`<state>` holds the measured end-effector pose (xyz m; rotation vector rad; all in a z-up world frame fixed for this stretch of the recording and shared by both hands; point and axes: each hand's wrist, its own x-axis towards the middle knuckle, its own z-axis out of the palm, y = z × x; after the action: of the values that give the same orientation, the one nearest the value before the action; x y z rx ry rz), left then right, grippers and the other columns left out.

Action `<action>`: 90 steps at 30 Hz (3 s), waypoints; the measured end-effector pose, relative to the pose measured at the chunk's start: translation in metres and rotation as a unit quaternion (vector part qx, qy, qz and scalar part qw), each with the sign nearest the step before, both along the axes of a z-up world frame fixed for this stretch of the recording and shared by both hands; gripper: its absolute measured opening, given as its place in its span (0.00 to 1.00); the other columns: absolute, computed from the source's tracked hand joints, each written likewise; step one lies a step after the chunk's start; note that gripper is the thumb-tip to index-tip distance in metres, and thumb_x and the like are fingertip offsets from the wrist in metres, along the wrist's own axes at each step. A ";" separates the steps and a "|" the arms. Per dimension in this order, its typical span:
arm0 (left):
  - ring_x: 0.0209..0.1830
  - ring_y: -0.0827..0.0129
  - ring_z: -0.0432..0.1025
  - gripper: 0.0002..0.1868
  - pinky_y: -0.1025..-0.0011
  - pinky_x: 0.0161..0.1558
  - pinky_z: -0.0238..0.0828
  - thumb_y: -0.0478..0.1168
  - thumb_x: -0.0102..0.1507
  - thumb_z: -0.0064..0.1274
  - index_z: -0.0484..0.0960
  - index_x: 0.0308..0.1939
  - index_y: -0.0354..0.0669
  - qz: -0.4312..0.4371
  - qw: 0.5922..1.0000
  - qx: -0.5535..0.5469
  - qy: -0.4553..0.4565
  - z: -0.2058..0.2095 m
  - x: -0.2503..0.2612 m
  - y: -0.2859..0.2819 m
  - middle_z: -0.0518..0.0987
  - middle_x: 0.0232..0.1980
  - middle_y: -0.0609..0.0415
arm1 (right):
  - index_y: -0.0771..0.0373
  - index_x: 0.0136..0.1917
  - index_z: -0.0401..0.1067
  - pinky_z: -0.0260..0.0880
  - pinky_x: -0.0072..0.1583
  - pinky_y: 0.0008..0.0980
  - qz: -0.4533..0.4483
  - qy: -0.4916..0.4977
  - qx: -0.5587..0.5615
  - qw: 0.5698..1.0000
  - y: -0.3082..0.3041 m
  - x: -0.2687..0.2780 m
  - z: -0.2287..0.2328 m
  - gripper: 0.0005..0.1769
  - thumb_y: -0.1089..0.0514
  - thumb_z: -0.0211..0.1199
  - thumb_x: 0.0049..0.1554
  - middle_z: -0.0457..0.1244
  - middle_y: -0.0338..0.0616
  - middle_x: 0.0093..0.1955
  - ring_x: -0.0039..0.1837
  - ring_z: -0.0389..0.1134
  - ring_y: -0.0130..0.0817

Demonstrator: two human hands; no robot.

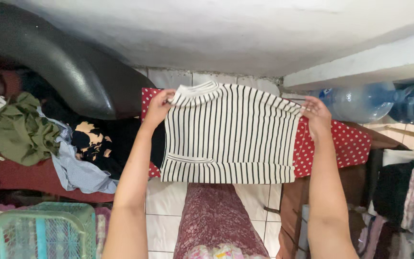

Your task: The person folds several garments on a red polka-dotted ironing board. They fold a light blue shirt, a brown top, and a striped top, then place each folded item on a nearby chair. The person handles each garment by hand, smoothing and aligning edges before folding.

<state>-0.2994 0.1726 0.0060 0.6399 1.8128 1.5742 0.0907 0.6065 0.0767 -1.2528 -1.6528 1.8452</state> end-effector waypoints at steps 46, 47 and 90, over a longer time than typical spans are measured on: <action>0.76 0.52 0.56 0.35 0.39 0.69 0.52 0.56 0.62 0.54 0.66 0.72 0.53 -0.206 0.806 -0.193 0.520 0.024 0.156 0.017 0.64 0.75 0.52 | 0.68 0.61 0.67 0.63 0.60 0.61 -0.031 -0.492 0.364 0.790 -0.107 0.021 -0.038 0.34 0.36 0.66 0.60 0.57 0.53 0.67 0.68 0.58 0.54; 0.77 0.54 0.56 0.34 0.41 0.71 0.52 0.53 0.63 0.53 0.66 0.73 0.54 -0.214 0.786 -0.215 0.539 0.021 0.156 0.011 0.64 0.77 0.55 | 0.69 0.61 0.68 0.63 0.60 0.61 -0.014 -0.513 0.343 0.787 -0.109 0.023 -0.039 0.36 0.34 0.66 0.58 0.57 0.53 0.67 0.69 0.58 0.54; 0.80 0.56 0.50 0.31 0.44 0.75 0.40 0.39 0.67 0.53 0.66 0.75 0.51 -0.213 0.941 -0.095 0.247 0.082 0.428 0.106 0.60 0.79 0.50 | 0.63 0.59 0.65 0.59 0.35 0.23 -0.047 -0.115 0.011 0.992 -0.104 0.061 0.002 0.15 0.55 0.62 0.63 0.67 0.36 0.42 0.38 0.63 0.20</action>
<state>0.1288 0.2783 0.0881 1.3221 1.9650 0.9892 0.1514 0.5020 0.0789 -1.5570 -1.6904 1.6751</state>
